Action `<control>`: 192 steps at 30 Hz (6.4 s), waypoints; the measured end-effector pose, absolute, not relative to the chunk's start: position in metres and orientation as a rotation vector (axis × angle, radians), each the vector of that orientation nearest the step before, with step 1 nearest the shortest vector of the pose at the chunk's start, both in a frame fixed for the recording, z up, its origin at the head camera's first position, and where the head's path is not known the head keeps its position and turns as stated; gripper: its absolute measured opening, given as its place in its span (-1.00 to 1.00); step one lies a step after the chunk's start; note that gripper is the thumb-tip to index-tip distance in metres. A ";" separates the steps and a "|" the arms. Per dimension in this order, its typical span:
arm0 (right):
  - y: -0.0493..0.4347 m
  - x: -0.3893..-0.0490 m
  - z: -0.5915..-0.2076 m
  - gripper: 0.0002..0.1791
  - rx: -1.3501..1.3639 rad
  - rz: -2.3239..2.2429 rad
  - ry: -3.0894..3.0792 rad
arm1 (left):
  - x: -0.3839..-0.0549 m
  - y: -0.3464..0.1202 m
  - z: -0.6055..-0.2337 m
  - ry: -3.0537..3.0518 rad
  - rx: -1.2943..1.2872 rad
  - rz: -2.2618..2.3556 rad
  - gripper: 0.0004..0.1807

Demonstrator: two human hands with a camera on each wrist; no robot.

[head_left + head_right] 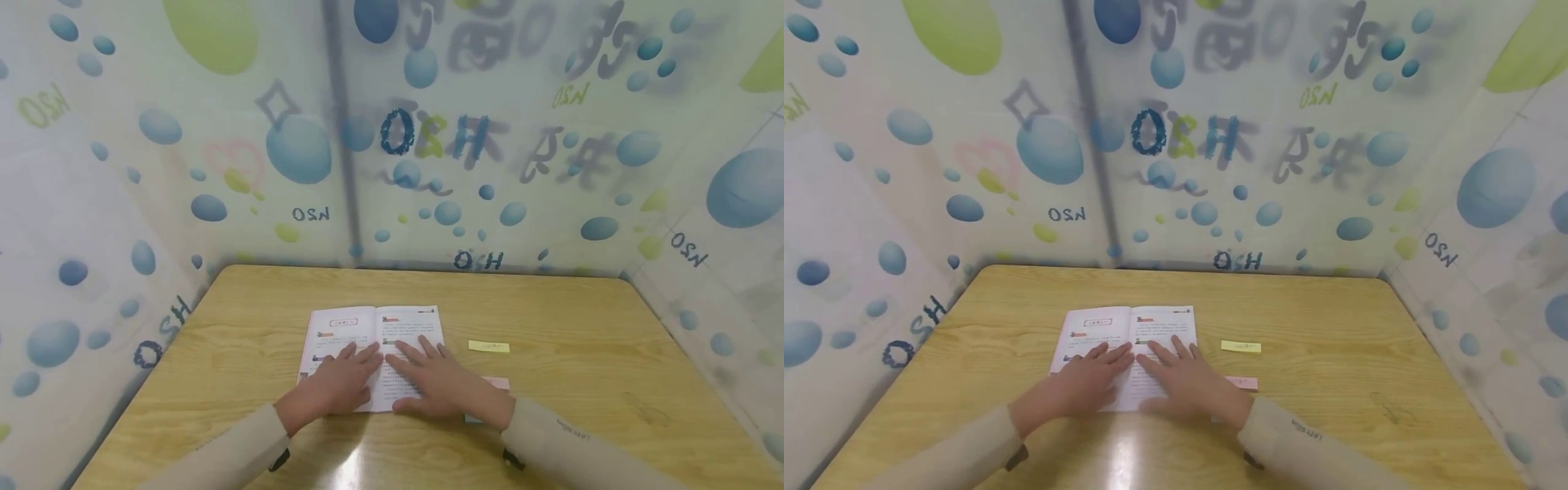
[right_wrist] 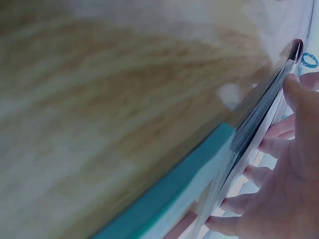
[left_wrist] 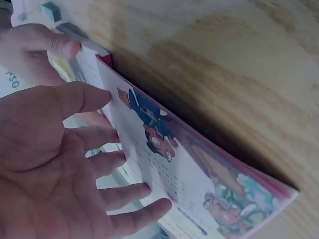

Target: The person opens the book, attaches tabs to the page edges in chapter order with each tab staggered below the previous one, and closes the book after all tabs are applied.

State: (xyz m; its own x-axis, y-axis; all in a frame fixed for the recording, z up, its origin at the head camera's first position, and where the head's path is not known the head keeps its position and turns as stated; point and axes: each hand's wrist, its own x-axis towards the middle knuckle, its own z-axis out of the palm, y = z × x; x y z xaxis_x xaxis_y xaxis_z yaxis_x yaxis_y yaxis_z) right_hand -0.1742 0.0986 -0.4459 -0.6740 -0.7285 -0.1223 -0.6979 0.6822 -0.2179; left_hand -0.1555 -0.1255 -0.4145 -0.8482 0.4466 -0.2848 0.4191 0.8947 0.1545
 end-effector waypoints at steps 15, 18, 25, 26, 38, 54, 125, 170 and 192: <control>0.110 -0.176 -0.446 -0.05 -1.190 -0.203 2.589 | -0.210 -0.116 -0.428 2.734 0.461 0.050 -0.34; 0.111 -0.177 -0.448 -0.02 -1.195 -0.178 2.587 | -0.225 -0.111 -0.434 2.753 0.422 0.023 -0.34; 0.109 -0.174 -0.449 -0.03 -1.196 -0.168 2.611 | -0.217 -0.117 -0.444 2.807 0.466 0.052 -0.33; 0.109 -0.174 -0.449 -0.03 -1.195 -0.164 2.617 | -0.213 -0.118 -0.443 2.804 0.484 0.053 -0.31; 0.107 -0.172 -0.448 -0.03 -1.175 -0.139 2.636 | -0.167 -0.130 -0.434 2.714 0.570 0.114 -0.02; 0.106 -0.166 -0.452 -0.03 -1.154 -0.190 2.657 | -0.150 -0.150 -0.433 2.703 0.757 0.220 -0.06; 0.259 -0.226 -0.461 -0.74 -0.978 -0.717 2.881 | -0.150 -0.133 -0.443 2.950 1.119 0.353 -0.54; 0.194 -0.201 -0.410 -0.71 -1.252 -0.791 2.799 | -0.165 -0.102 -0.419 3.014 0.911 0.774 -0.48; 0.151 -0.194 -0.405 -0.69 -1.270 -0.822 2.716 | -0.169 -0.086 -0.420 2.937 0.910 0.960 -0.67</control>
